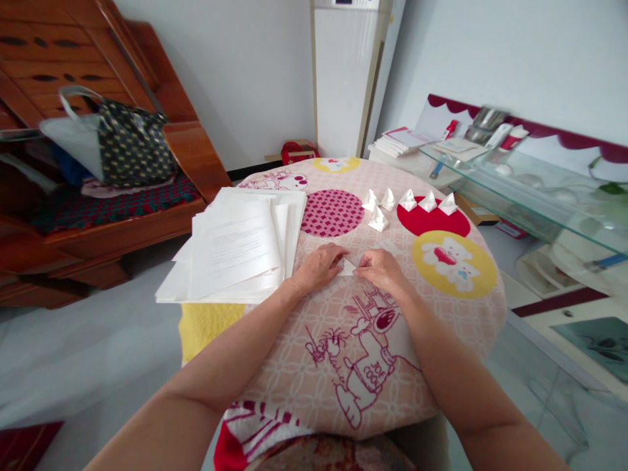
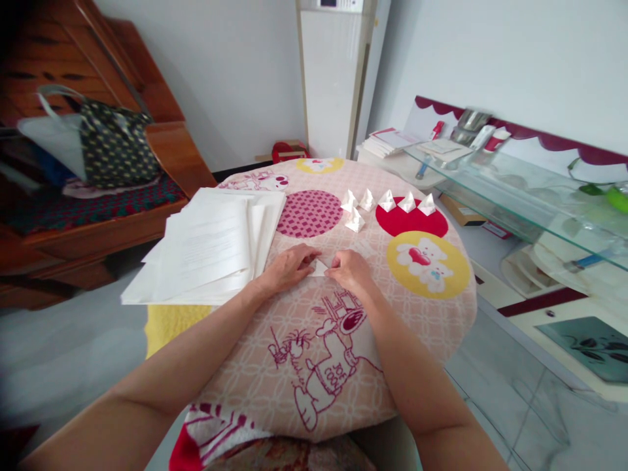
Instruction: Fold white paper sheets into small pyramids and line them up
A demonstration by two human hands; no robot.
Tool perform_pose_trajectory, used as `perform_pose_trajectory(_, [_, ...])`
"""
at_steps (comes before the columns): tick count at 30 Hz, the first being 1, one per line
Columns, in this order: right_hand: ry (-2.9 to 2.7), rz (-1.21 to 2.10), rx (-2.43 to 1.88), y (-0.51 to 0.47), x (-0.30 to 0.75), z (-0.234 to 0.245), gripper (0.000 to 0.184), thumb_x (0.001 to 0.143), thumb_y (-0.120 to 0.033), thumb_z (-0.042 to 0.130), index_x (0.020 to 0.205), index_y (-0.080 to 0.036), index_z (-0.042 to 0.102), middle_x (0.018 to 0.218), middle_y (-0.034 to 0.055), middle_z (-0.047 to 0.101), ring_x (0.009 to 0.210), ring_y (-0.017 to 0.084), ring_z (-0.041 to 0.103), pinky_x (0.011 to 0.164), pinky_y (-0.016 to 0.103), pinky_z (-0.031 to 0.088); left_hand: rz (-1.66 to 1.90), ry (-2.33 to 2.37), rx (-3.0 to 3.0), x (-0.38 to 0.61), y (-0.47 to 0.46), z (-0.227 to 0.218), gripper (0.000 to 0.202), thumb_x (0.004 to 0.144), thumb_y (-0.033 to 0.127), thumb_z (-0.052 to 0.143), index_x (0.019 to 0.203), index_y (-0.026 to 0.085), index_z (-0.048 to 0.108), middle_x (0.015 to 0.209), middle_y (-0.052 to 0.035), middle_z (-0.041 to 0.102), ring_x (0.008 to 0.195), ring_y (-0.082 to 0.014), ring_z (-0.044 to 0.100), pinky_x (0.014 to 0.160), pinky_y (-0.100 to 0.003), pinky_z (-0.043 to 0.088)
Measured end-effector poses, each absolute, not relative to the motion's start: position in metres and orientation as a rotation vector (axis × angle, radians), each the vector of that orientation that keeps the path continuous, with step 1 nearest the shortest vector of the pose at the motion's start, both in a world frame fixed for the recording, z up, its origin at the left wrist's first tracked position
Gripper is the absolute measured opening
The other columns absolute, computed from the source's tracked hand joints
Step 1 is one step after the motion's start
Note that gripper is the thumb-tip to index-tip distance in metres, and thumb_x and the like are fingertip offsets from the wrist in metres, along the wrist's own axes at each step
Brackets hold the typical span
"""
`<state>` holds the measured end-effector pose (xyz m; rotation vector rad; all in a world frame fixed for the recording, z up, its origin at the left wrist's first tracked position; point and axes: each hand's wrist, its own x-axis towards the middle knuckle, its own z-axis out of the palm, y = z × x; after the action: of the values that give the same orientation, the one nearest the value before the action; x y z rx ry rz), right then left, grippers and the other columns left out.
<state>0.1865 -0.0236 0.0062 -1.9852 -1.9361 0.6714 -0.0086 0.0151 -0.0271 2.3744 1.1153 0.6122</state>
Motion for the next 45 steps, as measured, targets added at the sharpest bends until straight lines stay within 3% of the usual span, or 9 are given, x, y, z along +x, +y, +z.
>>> perform_pose_trajectory(7, [-1.952,0.631,-1.827,-0.025,0.188,0.009,0.01,0.076,-0.026,0.079,0.081,-0.018,0.075,0.081,0.0039,0.074,0.076,0.017,0.063,0.067,0.027,0.041,0.673,1.027,2.102,-0.008,0.011,-0.018,0.043,0.079,0.01,0.062,0.121,0.016,0.069,0.082,0.001,0.063,0.073,-0.0115,0.056,0.073,-0.025,0.047])
perform_pose_trajectory(14, [-1.695,1.303,-1.358,-0.023,0.197,-0.001,0.024,0.077,-0.036,0.069,0.064,-0.017,0.065,0.061,0.0005,0.065,0.055,0.011,0.056,0.055,0.023,0.041,0.773,0.764,1.569,-0.007,0.012,-0.014,0.035,0.081,0.024,0.072,0.113,0.01,0.068,0.082,-0.0017,0.068,0.071,-0.01,0.061,0.064,-0.021,0.047])
perform_pose_trajectory(17, [-1.568,1.356,-1.289,-0.023,0.197,-0.001,0.025,0.073,-0.038,0.071,0.061,-0.017,0.066,0.059,0.0015,0.066,0.053,0.011,0.056,0.055,0.023,0.044,0.788,0.796,1.462,-0.01,0.013,-0.011,0.028,0.087,0.037,0.07,0.095,0.011,0.07,0.071,-0.0012,0.067,0.063,-0.0092,0.06,0.059,-0.02,0.047])
perform_pose_trajectory(20, [-1.478,1.339,-1.289,-0.023,0.199,0.001,0.025,0.07,-0.039,0.074,0.06,-0.017,0.066,0.059,0.0017,0.066,0.053,0.011,0.056,0.055,0.024,0.045,0.684,0.87,1.397,-0.015,0.013,-0.006,0.037,0.091,0.046,0.068,0.077,0.012,0.068,0.063,-0.0022,0.066,0.057,-0.01,0.062,0.055,-0.021,0.049])
perform_pose_trajectory(25, [-1.454,1.347,-1.289,-0.022,0.203,0.002,0.025,0.068,-0.039,0.075,0.06,-0.017,0.066,0.058,0.0015,0.066,0.052,0.011,0.055,0.053,0.024,0.044,0.505,0.884,1.356,-0.021,0.011,0.004,0.029,0.084,0.034,0.076,0.07,0.01,0.068,0.062,-0.0042,0.069,0.052,-0.0089,0.062,0.047,-0.017,0.046])
perform_pose_trajectory(31, [-1.405,1.444,-1.313,-0.022,0.203,-0.001,0.026,0.066,-0.038,0.075,0.056,-0.018,0.062,0.053,0.0005,0.063,0.044,0.01,0.05,0.044,0.022,0.039,0.339,0.882,1.357,-0.022,0.012,0.005,0.02,0.087,0.022,0.073,0.07,0.012,0.07,0.056,-0.0003,0.066,0.045,-0.0062,0.057,0.045,-0.017,0.042])
perform_pose_trajectory(34, [-1.345,1.467,-1.321,-0.022,0.202,-0.001,0.026,0.063,-0.038,0.076,0.055,-0.019,0.06,0.05,-0.0001,0.061,0.04,0.01,0.048,0.039,0.022,0.036,0.352,0.876,1.351,-0.02,0.013,0.002,0.023,0.087,0.023,0.074,0.068,0.011,0.068,0.055,0.0003,0.065,0.046,-0.0056,0.057,0.046,-0.016,0.043])
perform_pose_trajectory(40, [-1.314,1.461,-1.299,-0.023,0.197,-0.001,0.026,0.062,-0.036,0.077,0.054,-0.018,0.061,0.05,-0.0004,0.062,0.039,0.008,0.048,0.038,0.021,0.036,0.489,0.856,1.214,-0.014,0.008,-0.001,0.027,0.087,0.035,0.074,0.081,0.009,0.071,0.073,-0.0082,0.075,0.06,-0.0116,0.069,0.058,-0.022,0.055])
perform_pose_trajectory(45, [-1.323,1.451,-1.288,-0.024,0.191,0.0,0.024,0.064,-0.035,0.077,0.056,-0.018,0.062,0.05,-0.0001,0.062,0.04,0.008,0.05,0.038,0.02,0.037,0.541,0.871,1.214,-0.008,0.003,-0.003,0.029,0.087,0.034,0.07,0.075,0.008,0.071,0.069,-0.0088,0.073,0.056,-0.0116,0.066,0.053,-0.021,0.053])
